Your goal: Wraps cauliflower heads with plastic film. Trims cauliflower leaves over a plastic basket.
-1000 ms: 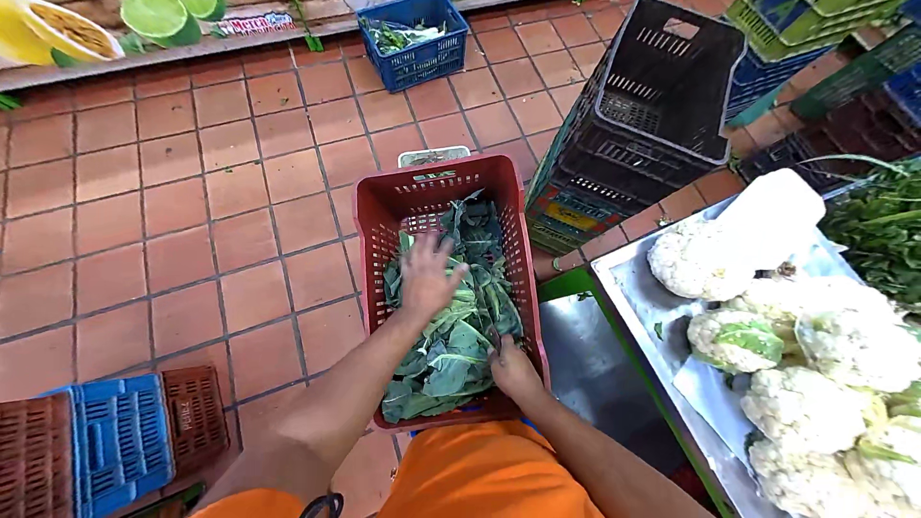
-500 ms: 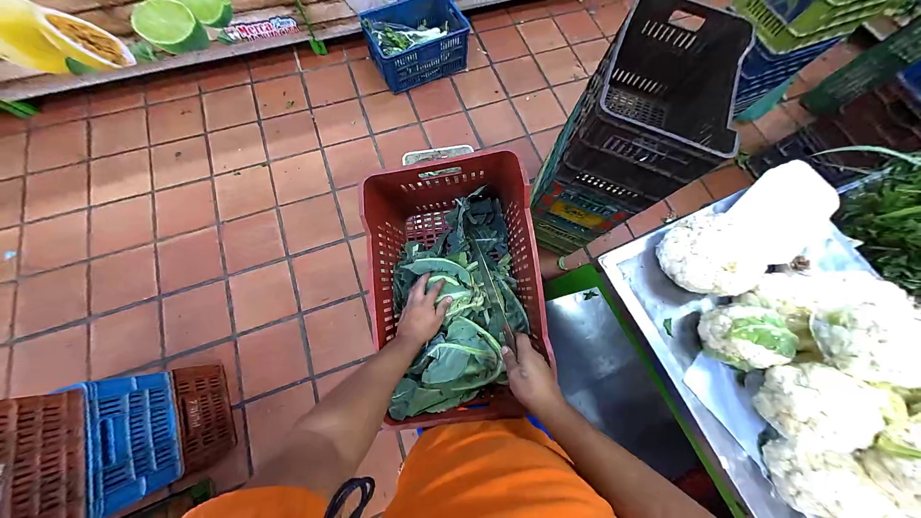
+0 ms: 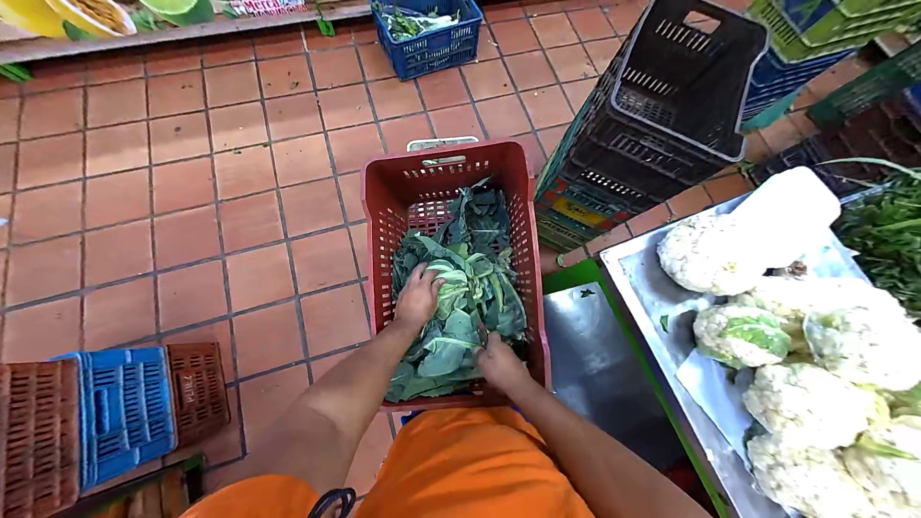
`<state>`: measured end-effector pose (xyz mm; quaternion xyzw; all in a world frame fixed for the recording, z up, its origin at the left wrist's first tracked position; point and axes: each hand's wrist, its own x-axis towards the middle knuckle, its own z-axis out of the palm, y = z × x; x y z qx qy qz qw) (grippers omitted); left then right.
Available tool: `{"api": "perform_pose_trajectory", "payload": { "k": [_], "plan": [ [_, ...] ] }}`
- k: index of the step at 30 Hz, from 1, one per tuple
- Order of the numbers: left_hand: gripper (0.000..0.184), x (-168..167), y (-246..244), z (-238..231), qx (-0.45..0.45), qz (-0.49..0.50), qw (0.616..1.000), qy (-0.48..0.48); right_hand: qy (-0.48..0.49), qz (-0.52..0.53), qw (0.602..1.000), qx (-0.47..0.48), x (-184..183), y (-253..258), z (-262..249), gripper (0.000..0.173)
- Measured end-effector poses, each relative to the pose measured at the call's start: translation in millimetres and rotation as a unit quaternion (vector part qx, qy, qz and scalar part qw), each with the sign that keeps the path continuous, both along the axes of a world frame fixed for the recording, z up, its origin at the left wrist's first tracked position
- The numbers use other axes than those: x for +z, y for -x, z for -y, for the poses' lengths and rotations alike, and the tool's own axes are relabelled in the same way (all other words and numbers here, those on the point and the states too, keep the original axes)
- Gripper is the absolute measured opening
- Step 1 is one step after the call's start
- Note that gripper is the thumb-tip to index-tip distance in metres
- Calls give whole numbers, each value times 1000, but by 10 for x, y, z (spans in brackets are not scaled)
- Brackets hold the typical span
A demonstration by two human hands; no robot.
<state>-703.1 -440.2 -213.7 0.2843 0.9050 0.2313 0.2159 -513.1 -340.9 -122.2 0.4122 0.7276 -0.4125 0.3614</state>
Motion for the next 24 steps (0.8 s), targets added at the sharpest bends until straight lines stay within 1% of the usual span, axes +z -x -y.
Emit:
{"api": "perform_pose_trajectory", "payload": {
  "k": [1,2,3,4,5,6,7,8,9,10,11,12,13,14,15,17,19,21,24],
  "plan": [
    [44,52,34,10,10,10,1000,13,21,-6,999,-24,45,-38,-55,44],
    [46,126,98,-8,27,24,999,29,57,-17,996,-69,81,-90,-105,43],
    [49,208,189,-63,48,36,997,44,109,-27,983,-143,129,-136,-167,40],
    [52,290,296,-137,72,42,995,55,171,-34,958,-228,181,-177,-248,36],
    [55,347,404,-200,102,45,992,57,229,-38,924,-304,216,-229,-329,34],
    [56,383,510,-246,133,46,989,52,274,-44,890,-362,220,-290,-387,34],
    [54,408,610,-283,161,42,985,39,300,-48,868,-393,215,-355,-407,34],
    [51,451,680,-303,175,33,984,15,293,-52,870,-393,240,-410,-393,35],
    [51,538,717,-322,171,17,985,-15,254,-55,898,-356,305,-446,-361,36],
    [54,652,706,-334,147,-10,988,-45,194,-58,937,-285,403,-474,-321,36],
    [56,773,641,-322,96,-38,993,-64,128,-64,968,-206,505,-515,-286,36],
    [58,848,538,-286,23,-65,995,-66,70,-61,987,-132,607,-573,-268,38],
    [56,831,418,-234,-51,-83,994,-58,32,-54,995,-80,718,-638,-263,43],
    [53,715,316,-172,-107,-80,990,-43,14,-47,998,-44,837,-691,-256,47],
    [52,528,260,-113,-133,-55,989,-24,7,-39,999,-18,941,-727,-249,49],
    [53,123,264,-35,-108,22,994,-3,11,-27,1000,6,1061,-754,-217,53],
    [53,-71,251,-52,-63,90,994,-8,22,-19,999,13,1065,-756,-172,55],
    [53,-106,164,-113,-31,107,994,-16,30,-19,999,7,1002,-743,-163,57],
    [55,-94,46,-142,-25,89,996,-11,27,-41,998,-28,850,-708,-175,55]
  ]
}}
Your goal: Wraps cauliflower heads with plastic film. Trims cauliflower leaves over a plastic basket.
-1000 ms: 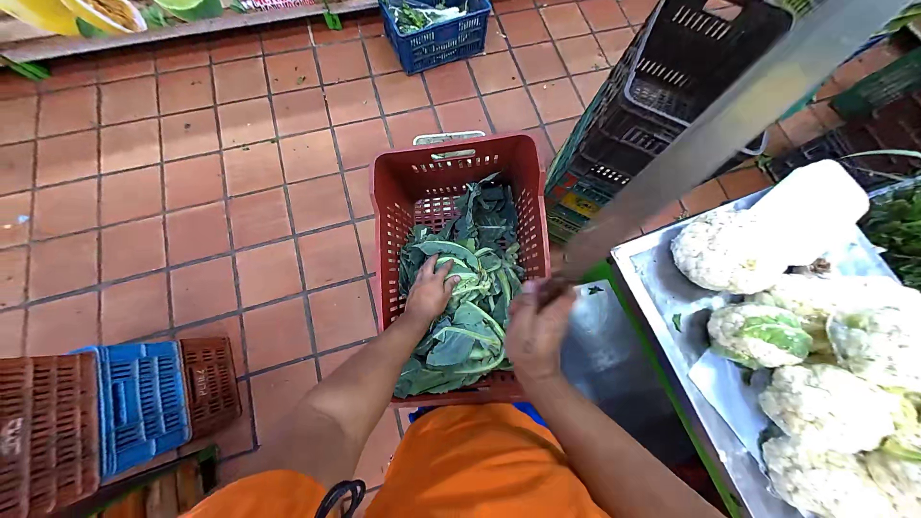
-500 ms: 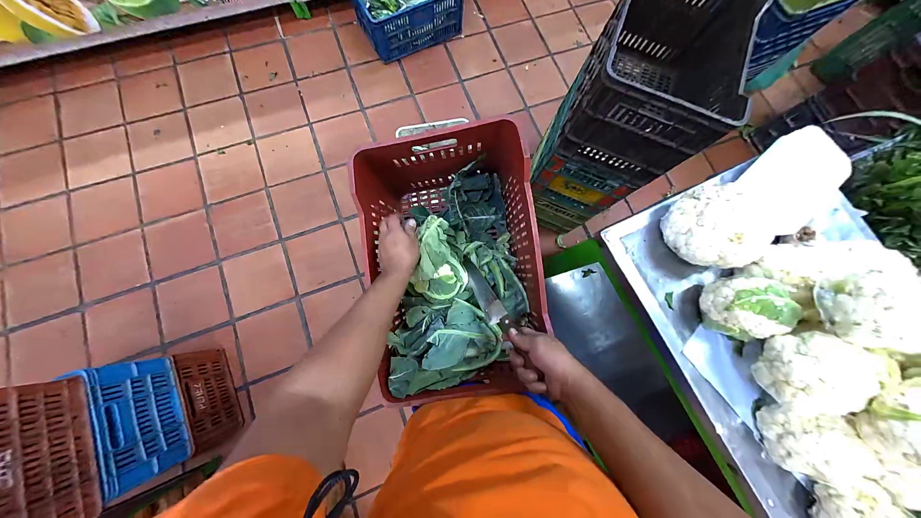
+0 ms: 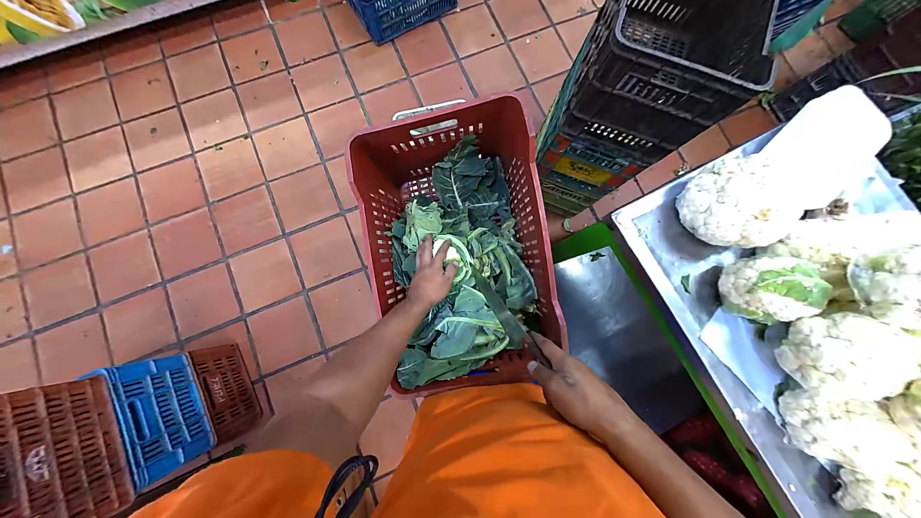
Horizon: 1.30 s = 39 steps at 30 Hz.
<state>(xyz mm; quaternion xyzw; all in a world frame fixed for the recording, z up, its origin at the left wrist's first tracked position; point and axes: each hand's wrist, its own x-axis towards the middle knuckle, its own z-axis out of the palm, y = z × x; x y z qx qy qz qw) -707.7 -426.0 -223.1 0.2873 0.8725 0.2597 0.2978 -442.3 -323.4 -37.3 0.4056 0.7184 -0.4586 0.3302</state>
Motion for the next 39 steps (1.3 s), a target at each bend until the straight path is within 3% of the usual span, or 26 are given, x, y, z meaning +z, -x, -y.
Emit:
{"api": "perform_pose_trajectory", "payload": {
  "k": [9,14,22,39],
  "plan": [
    [53,-91,-70,8,9,-22,1000,-12,1,14,1000,19,67,104,31,51],
    [56,-125,-132,62,0,-44,999,-24,-6,7,1000,-14,-92,205,79,52],
    [56,-231,-217,52,-2,-83,997,-10,-53,-25,997,42,-13,401,225,52],
    [57,-262,-162,63,-7,-59,998,-2,-54,-35,997,34,-50,396,252,51]
  ]
}}
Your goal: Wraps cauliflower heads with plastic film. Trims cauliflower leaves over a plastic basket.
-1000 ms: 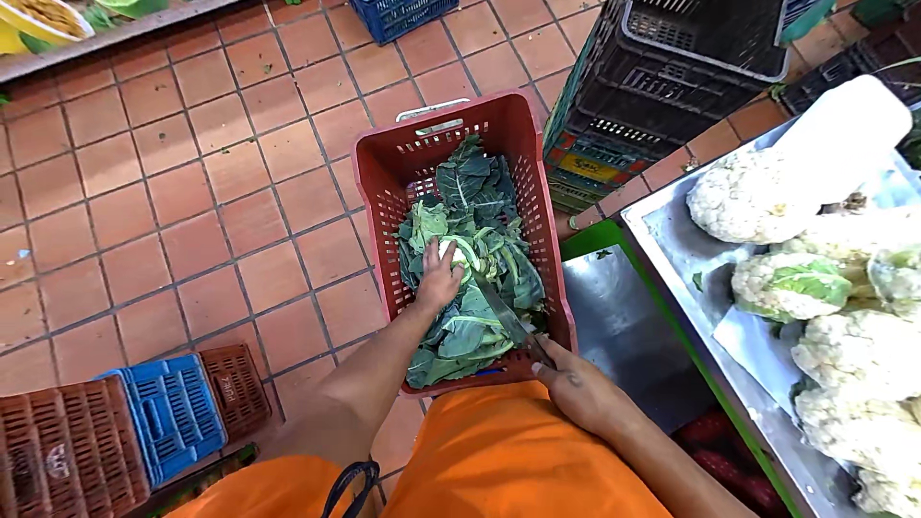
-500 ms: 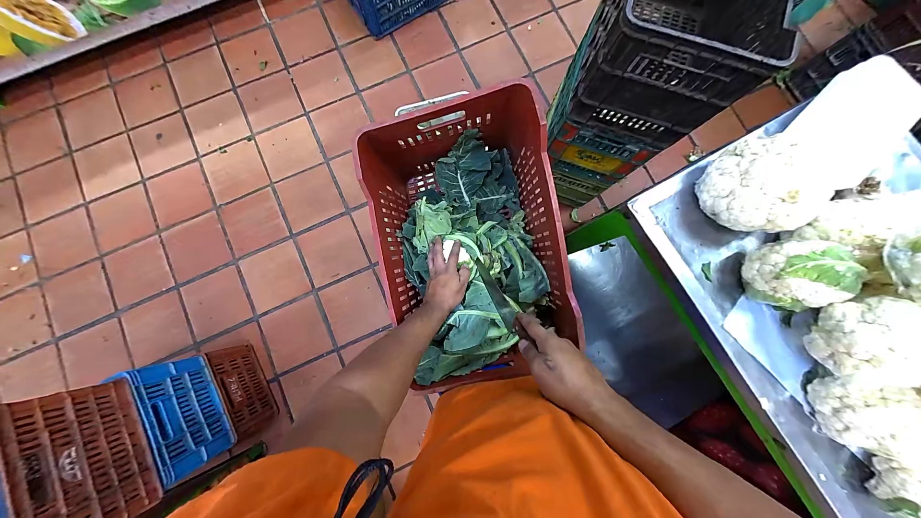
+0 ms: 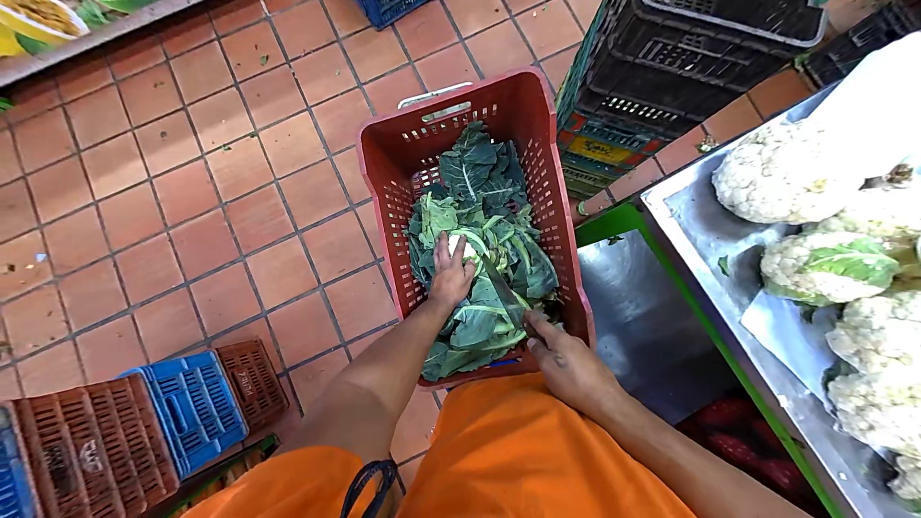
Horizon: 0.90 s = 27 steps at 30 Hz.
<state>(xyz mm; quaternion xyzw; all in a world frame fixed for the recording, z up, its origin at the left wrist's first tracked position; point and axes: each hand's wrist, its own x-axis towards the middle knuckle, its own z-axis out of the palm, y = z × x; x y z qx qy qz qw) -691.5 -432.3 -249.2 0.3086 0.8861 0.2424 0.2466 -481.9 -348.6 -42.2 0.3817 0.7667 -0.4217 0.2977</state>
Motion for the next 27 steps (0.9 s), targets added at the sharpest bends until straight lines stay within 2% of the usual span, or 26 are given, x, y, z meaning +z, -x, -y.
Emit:
{"api": "perform_pose_trajectory", "payload": {
  "k": [8,11,15,21,27],
  "plan": [
    [56,-37,-48,7,8,-11,1000,-7,18,12,1000,5,-324,433,-115,55],
    [56,-75,-36,2,19,-5,1000,-11,6,50,998,25,-253,613,-95,59],
    [54,-69,21,-9,42,26,999,-20,5,99,992,81,-31,530,8,67],
    [52,-87,101,-1,28,53,997,-45,-27,115,989,86,-349,567,2,71],
    [50,-15,187,27,44,94,993,-60,19,111,990,83,107,259,-163,62]
  ]
}}
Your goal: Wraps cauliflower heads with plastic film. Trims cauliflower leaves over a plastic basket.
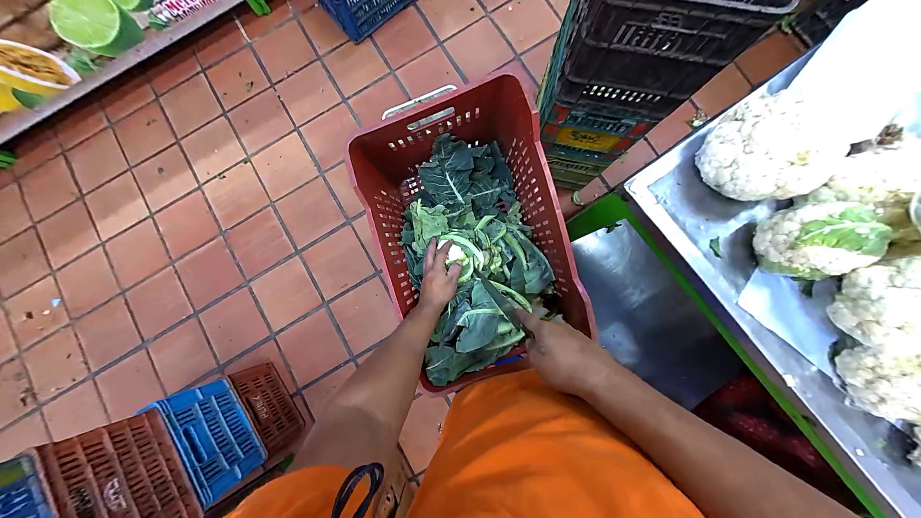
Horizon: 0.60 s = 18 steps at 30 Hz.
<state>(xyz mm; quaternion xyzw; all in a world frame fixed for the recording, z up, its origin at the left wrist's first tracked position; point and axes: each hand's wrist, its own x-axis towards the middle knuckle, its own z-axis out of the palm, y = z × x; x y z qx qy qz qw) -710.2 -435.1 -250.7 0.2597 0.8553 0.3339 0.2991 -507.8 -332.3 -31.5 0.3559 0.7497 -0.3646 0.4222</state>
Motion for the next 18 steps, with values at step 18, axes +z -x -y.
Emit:
{"api": "perform_pose_trajectory", "payload": {
  "k": [18],
  "plan": [
    [44,-36,13,-164,-27,-65,996,48,8,-35,998,-55,33,60,-93,57]
  ]
}}
